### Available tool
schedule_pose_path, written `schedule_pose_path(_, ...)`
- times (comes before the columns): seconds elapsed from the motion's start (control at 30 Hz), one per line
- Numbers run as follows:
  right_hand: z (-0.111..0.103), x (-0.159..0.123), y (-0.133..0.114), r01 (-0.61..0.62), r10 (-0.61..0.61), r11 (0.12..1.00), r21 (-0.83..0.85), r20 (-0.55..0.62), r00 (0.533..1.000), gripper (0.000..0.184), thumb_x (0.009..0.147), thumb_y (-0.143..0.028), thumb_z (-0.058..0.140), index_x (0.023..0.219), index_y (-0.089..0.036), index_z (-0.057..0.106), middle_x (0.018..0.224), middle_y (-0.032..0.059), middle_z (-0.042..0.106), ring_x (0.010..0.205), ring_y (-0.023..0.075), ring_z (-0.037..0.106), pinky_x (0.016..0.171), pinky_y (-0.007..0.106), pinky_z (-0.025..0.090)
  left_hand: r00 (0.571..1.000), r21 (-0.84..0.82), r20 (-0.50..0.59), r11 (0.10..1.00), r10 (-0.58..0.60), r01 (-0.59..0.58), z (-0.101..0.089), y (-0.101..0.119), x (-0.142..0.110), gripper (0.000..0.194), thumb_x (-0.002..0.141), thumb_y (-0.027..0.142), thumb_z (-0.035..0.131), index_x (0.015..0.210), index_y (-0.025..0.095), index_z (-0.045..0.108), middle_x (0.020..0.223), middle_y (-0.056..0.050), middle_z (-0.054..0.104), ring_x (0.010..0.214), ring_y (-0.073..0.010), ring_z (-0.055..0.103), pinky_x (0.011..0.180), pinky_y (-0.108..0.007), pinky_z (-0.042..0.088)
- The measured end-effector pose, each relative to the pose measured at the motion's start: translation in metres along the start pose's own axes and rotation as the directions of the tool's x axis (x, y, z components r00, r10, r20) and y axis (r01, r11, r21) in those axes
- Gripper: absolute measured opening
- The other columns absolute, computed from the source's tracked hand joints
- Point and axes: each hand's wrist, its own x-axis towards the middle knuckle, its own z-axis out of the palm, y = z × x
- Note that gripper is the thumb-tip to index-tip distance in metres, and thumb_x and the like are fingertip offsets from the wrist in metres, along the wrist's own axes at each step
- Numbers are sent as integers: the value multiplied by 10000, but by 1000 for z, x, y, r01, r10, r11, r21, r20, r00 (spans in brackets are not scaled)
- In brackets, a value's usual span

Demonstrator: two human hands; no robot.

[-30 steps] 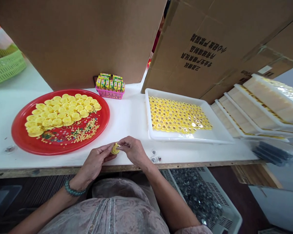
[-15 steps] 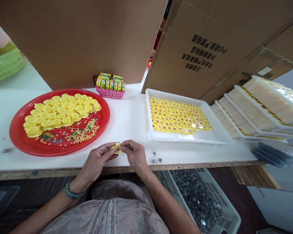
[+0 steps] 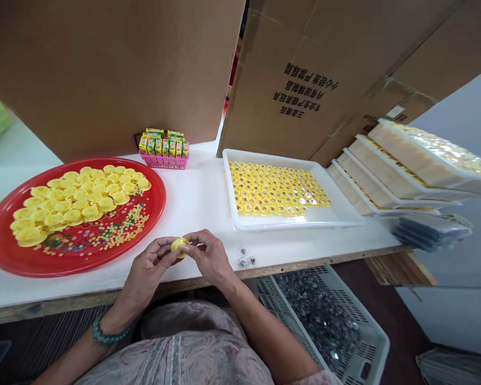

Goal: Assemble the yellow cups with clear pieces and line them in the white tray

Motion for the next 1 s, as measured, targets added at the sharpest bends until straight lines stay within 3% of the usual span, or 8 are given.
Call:
schedule_pose_path(0.17,-3,-2,1,-21,22,996,84,-7,1000,208,788,-333,630,917,-172,650,840,29,648,788,146,577,716,261,457,1000,80,20,997,8,-10,1,3,0,332,725,307,698,1014,190,587,1026,-52,671,979,-204,619,900,-332,482)
schedule_pose_path(0.33,-3,-5,0,-31,28,990,139,19,999,199,785,-343,625,880,-169,622,809,25,651,750,143,576,722,273,461,999,191,-40,981,24,-16,6,7,1,292,696,315,721,939,185,625,911,-49,695,865,-198,649,830,-314,515)
schedule_pose_path(0.57,2,-4,8,-35,66,976,216,-134,989,239,731,-392,663,816,-173,618,744,11,621,690,131,545,679,260,450,998,258,-59,966,2,13,9,8,5,332,681,374,721,942,192,627,926,-54,700,881,-214,651,835,-319,527)
schedule_pose_path(0.73,-18,2,13,-140,149,932,334,-1,989,413,574,-494,764,796,-170,634,710,-7,604,647,118,541,658,256,444,995,237,-39,967,-89,96,11,1,19,490,634,437,741,1034,203,583,984,-57,687,940,-229,643,874,-329,525)
schedule_pose_path(0.93,-29,1,18,-142,184,935,325,-102,978,449,491,-530,793,722,-187,620,669,-24,582,601,106,516,600,240,424,995,262,-28,960,-93,97,32,0,31,718,569,517,753,1190,245,517,912,-32,704,942,-252,654,823,-317,553)
schedule_pose_path(1.0,-46,6,19,-110,159,943,315,-136,978,445,502,-530,788,728,-187,617,663,-21,592,592,108,526,583,238,425,995,302,-39,949,-87,95,39,-2,33,804,602,545,720,1302,284,423,911,-24,707,957,-252,652,820,-329,555)
